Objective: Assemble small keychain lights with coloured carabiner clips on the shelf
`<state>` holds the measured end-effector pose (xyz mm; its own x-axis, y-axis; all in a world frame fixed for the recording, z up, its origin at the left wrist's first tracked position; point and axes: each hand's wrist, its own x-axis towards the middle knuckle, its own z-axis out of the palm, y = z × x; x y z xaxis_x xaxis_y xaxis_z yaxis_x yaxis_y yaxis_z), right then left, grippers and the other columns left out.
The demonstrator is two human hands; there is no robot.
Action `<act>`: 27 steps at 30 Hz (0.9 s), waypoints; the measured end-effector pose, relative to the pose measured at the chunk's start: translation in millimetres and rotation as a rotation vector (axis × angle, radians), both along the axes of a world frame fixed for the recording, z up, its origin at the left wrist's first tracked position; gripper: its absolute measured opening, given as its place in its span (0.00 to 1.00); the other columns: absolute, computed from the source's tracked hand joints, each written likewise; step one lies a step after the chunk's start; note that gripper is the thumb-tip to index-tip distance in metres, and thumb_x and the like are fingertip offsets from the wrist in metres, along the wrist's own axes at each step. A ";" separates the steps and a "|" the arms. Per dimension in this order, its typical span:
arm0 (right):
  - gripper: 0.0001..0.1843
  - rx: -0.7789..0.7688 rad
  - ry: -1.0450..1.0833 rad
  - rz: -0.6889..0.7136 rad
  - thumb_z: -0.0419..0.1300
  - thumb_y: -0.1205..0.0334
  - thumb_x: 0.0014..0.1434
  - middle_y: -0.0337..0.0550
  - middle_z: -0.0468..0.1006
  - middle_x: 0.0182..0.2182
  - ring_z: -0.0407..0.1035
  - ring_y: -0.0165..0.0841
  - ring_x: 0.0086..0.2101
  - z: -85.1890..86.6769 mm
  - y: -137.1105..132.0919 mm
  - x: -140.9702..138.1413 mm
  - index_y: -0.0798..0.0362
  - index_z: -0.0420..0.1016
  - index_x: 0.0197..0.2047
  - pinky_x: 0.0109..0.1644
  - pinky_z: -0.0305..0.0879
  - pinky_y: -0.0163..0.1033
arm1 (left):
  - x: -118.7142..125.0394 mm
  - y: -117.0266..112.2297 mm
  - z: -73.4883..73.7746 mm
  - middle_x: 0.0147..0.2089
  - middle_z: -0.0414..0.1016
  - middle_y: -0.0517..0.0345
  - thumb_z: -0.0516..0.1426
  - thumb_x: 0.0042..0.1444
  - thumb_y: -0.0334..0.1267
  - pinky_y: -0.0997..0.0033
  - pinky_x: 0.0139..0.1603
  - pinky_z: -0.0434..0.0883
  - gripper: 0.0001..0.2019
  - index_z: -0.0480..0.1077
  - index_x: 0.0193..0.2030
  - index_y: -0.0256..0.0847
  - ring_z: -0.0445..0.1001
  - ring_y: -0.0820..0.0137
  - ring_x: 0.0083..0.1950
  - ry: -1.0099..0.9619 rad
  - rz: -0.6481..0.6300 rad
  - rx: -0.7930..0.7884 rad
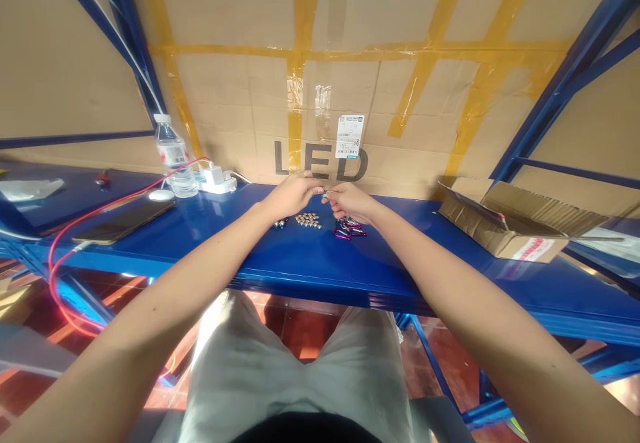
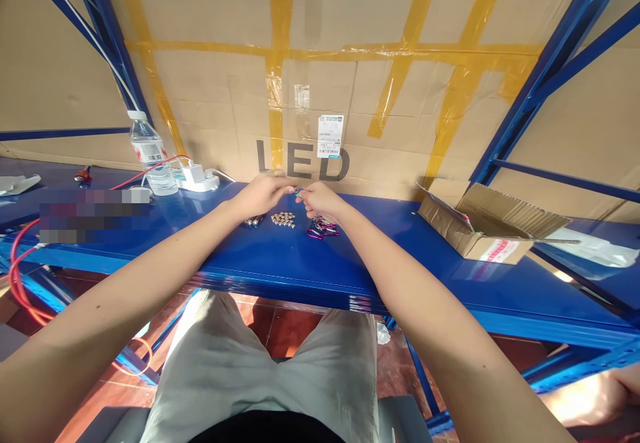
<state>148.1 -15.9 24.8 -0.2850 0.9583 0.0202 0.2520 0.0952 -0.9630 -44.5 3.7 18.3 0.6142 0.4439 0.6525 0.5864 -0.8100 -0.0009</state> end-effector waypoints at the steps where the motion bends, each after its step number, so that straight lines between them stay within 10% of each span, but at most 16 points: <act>1: 0.15 0.005 -0.012 0.000 0.55 0.71 0.71 0.33 0.55 0.20 0.47 0.24 0.20 -0.8 0.9 -0.3 0.57 0.69 0.29 0.21 0.47 0.32 | 0.6 -0.1 -0.5 0.41 0.78 0.49 0.49 0.71 0.39 0.61 0.46 0.68 0.15 0.77 0.46 0.40 0.74 0.60 0.44 -0.009 0.006 0.005; 27: 0.12 0.182 -0.314 -0.149 0.59 0.67 0.68 0.36 0.62 0.15 0.59 0.30 0.16 -2.8 8.1 1.3 0.54 0.71 0.31 0.25 0.57 0.38 | 3.8 5.0 -4.4 0.41 0.77 0.47 0.55 0.66 0.35 0.60 0.47 0.70 0.09 0.77 0.43 0.38 0.74 0.60 0.44 -0.020 0.053 -0.064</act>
<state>149.4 -7.8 22.0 -0.1619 0.9785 0.1280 0.5554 0.1976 -0.8078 -40.7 8.7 13.9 0.5755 0.5169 0.6337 0.6282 -0.7756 0.0622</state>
